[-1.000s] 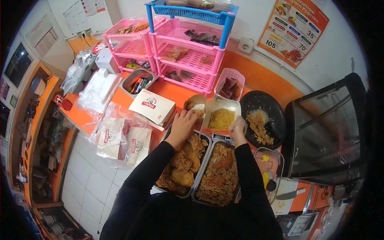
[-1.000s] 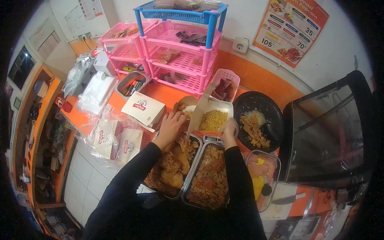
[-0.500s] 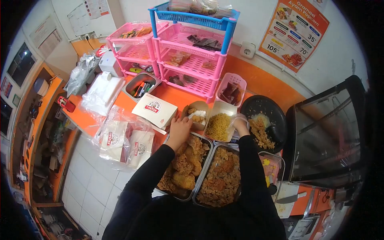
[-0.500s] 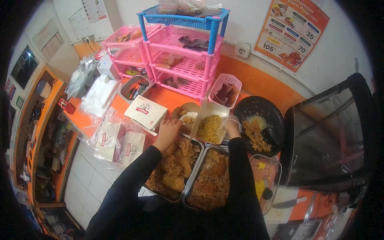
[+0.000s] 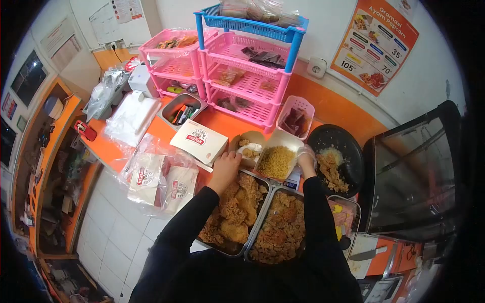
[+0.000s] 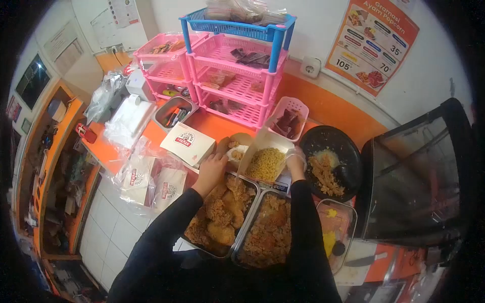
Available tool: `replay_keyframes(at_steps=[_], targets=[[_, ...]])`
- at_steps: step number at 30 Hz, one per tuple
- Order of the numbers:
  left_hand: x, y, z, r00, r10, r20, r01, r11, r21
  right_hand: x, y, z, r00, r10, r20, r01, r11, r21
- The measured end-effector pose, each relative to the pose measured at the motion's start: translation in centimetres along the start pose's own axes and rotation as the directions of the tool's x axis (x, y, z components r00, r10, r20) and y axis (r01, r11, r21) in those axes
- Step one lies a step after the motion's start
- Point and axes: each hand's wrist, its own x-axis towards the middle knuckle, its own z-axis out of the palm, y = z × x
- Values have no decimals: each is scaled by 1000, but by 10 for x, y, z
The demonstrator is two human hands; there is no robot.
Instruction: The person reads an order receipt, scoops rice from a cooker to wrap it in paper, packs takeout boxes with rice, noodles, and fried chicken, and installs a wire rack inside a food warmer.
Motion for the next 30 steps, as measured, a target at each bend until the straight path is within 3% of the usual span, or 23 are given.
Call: replay_keyframes(at_steps=[2, 5, 8, 14, 19, 22, 23, 25, 26, 28, 30], targets=[[1, 2, 1, 1000, -2, -3, 2, 1000, 0, 1, 17, 7, 993, -94, -75, 87, 992, -89], [2, -1, 2, 1000, 22, -19, -22, 1000, -1, -32, -19, -26, 985, 87, -148, -72, 992, 103], [0, -2, -3, 999, 14, 32, -13, 999, -29, -54, -48, -57, 947, 306, -99, -286, 941, 180], [-1, 13, -24, 1000, 29, 8, -27, 985, -170, -50, -35, -47, 922, 329, -206, -270, 925, 266], [3, 23, -30, 991, 115, 65, -81, 918, -389, -50, -29, -49, 909, 390, -147, -320, 880, 352], [3, 40, -53, 965, 239, -108, -262, 900, -348, -55, -18, -46, 913, 367, -176, -260, 860, 439], [4, 46, -53, 978, 189, -92, -210, 881, -425, -59, -13, -42, 918, 345, -195, -223, 855, 468], [6, 62, -52, 995, 87, -46, -98, 819, -566, -66, 1, -32, 929, 312, -200, -206, 884, 421], [9, 63, -44, 998, 49, -35, -60, 835, -547, -72, 8, -27, 934, 293, -203, -196, 897, 396], [23, 60, -23, 999, -27, -25, 10, 861, -508, -108, -4, -42, 982, 124, -142, -113, 990, 86], [33, 61, -24, 995, -57, -79, 17, 898, -440, -139, 10, -31, 997, -74, -36, 69, 990, -121]])
